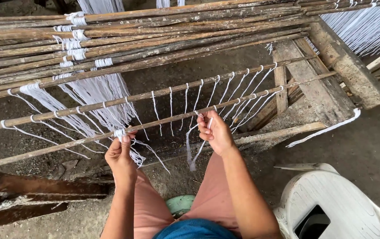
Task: Weaving cotton wicks onto wooden sticks using a manual frame for candle production
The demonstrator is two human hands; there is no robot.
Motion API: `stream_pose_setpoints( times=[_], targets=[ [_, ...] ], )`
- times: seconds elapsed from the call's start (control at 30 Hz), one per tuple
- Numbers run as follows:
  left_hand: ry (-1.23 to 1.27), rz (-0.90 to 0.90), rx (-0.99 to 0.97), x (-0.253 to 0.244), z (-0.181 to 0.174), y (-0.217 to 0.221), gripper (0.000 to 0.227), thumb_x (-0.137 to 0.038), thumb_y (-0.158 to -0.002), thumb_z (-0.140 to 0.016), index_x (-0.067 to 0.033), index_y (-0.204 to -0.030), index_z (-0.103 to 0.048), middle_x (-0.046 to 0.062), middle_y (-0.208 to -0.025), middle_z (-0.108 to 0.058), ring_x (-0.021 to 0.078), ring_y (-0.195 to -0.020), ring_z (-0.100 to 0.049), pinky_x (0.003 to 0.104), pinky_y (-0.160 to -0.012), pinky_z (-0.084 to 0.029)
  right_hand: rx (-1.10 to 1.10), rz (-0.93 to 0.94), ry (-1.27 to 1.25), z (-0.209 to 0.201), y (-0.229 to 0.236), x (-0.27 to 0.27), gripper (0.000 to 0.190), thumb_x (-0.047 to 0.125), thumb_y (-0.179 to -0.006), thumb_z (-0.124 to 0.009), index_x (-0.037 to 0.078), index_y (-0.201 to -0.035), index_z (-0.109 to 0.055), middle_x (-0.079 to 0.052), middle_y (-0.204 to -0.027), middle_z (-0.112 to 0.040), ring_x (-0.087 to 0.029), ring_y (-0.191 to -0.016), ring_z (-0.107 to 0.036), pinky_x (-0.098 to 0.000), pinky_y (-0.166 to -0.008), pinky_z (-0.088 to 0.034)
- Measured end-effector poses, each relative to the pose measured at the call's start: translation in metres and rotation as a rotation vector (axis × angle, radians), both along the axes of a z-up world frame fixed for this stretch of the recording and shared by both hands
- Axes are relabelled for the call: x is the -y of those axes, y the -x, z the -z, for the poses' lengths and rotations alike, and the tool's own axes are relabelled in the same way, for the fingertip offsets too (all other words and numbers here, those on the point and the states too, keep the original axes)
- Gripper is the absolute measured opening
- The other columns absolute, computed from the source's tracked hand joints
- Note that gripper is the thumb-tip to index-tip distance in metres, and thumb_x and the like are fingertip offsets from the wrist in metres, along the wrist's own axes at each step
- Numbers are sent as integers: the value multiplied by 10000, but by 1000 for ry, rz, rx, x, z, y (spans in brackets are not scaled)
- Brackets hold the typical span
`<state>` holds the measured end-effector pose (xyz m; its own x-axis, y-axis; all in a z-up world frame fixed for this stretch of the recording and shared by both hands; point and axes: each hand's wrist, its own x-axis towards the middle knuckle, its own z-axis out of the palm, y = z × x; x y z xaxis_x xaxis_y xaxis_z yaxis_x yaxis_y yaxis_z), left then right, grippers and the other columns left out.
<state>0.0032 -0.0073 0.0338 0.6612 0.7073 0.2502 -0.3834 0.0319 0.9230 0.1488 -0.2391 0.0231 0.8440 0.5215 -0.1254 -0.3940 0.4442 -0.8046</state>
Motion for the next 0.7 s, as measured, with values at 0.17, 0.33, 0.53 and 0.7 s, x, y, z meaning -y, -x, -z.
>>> stream_pose_setpoints(
  times=[0.17,0.33,0.53,0.7],
  targets=[
    [-28,9,13,-3,1,1,241,-159,-1071,-598,-19,-897,-688,159,-1005,-740,248,-1183,-646,457,-1185,-375,7,-7,3,12,-16,7,441,479,-1075,-312,80,-1032,-495,-12,-859,-390,-32,-596,-358,-126,-375,-263],
    [-33,33,0,-5,0,4,235,-143,-1066,-591,-11,-900,-695,169,-1026,-745,281,-1272,-603,501,-1206,-329,16,31,45,3,-17,3,532,584,-1061,-287,103,-983,-501,-20,-814,-387,-52,-566,-334,-140,-360,-242],
    [-63,24,-37,-8,7,2,239,-148,-1060,-602,-9,-893,-702,153,-998,-743,243,-1227,-582,489,-1179,-333,342,191,318,61,1,-21,709,731,-1028,-224,116,-897,-550,41,-703,-307,-13,-497,-272,-112,-381,-224],
    [-162,-99,-85,-18,39,-5,191,-176,-1029,-653,-91,-891,-754,50,-927,-731,149,-995,-546,359,-1067,-370,482,293,620,187,10,-19,432,486,-1067,-498,123,-875,-631,-6,-633,-458,-104,-517,-432,-220,-482,-366]
  ],
)
